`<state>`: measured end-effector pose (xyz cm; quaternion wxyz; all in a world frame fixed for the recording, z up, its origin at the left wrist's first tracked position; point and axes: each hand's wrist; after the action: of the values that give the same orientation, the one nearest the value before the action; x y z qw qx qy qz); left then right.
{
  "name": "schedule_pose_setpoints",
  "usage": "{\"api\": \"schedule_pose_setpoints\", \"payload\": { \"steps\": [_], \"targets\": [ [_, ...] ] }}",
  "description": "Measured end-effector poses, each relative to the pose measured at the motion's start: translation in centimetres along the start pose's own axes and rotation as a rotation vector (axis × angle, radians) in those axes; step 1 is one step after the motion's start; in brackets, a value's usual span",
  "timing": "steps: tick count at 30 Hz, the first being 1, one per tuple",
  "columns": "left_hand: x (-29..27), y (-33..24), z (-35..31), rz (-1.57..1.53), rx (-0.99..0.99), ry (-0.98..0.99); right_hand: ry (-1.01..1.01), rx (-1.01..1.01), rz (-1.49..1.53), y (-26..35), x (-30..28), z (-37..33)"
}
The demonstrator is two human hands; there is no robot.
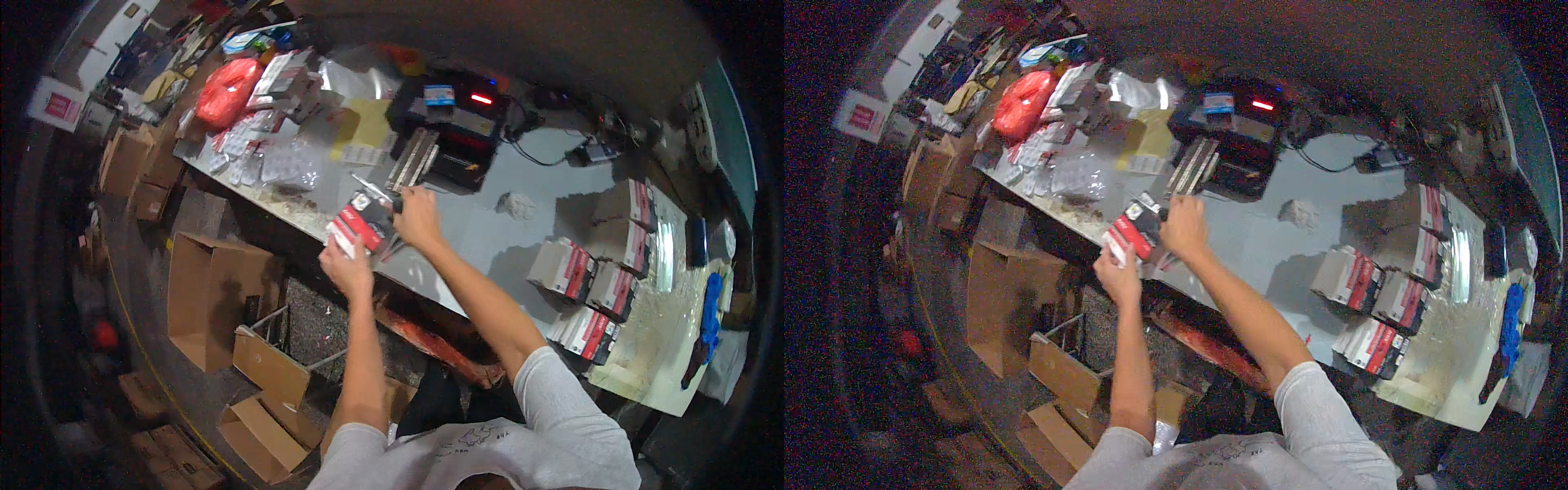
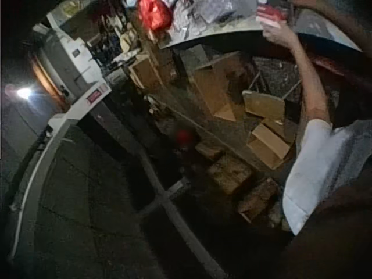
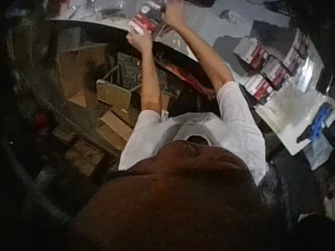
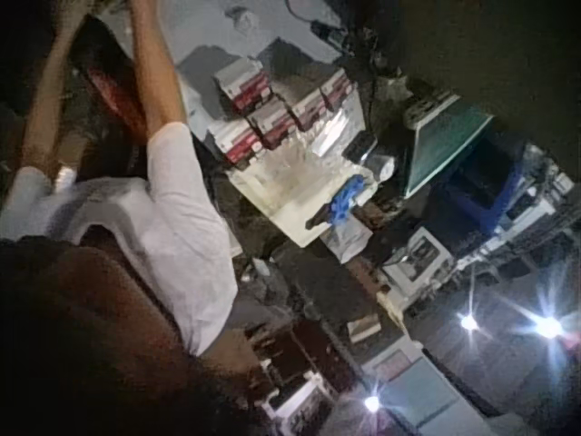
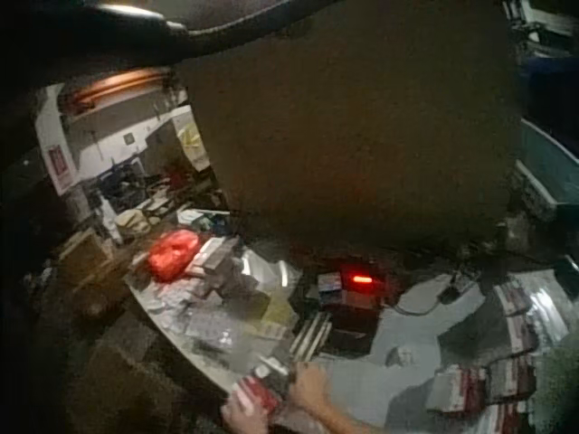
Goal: The person repeatedly picks up small rectangular boxes from a table, uses a knife to cut the top flaps, and places the opened boxes back on the table. The action is performed one at a time in a repetitive sequence.
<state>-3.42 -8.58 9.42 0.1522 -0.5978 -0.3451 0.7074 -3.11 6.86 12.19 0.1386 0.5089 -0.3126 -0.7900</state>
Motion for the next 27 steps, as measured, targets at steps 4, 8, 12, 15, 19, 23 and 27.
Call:
{"api": "schedule_pose_setpoints", "payload": {
  "steps": [4, 8, 12, 15, 19, 23, 27],
  "targets": [
    [0.4, 0.1, 0.0, -0.26, -0.156, 0.061, 0.158, 0.091, -0.008, -2.0, 3.4, 2.2],
    [-2.0, -0.7, -1.5, -0.22, 0.029, 0.022, -0.009, 0.255, 0.33, -3.1, 0.4, -3.6],
    [-2.8, 0.7, -6.2, -0.617, 0.455, 0.217, -0.001, 0.531, 0.533, -4.5, -4.2, -14.7],
    [-0.2, 2.2, -9.7, -0.656, 0.402, 0.769, -0.113, 0.402, 0.701, -7.7, -4.5, -21.8],
    [6.6, 4.1, -13.5, -0.77, 0.447, 0.982, -0.194, 0.238, 0.676, -13.3, -3.7, -26.7],
    [11.9, 6.9, -15.8, -0.743, 0.541, 0.99, -0.195, 0.516, 0.592, -15.7, -1.7, -29.4],
    [14.3, 8.9, -17.2, -0.774, 0.476, 1.011, -0.247, 0.593, 0.535, -15.7, -0.1, -30.8]
  ]
}}
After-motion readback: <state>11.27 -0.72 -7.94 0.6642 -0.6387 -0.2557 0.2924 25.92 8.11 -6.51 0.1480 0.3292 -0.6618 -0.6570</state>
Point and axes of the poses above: each hand's wrist, its own z-axis towards the middle knuckle, its own x-axis out of the palm, y = z × x, and after that the axes turned 12 degrees about -x, right-handed
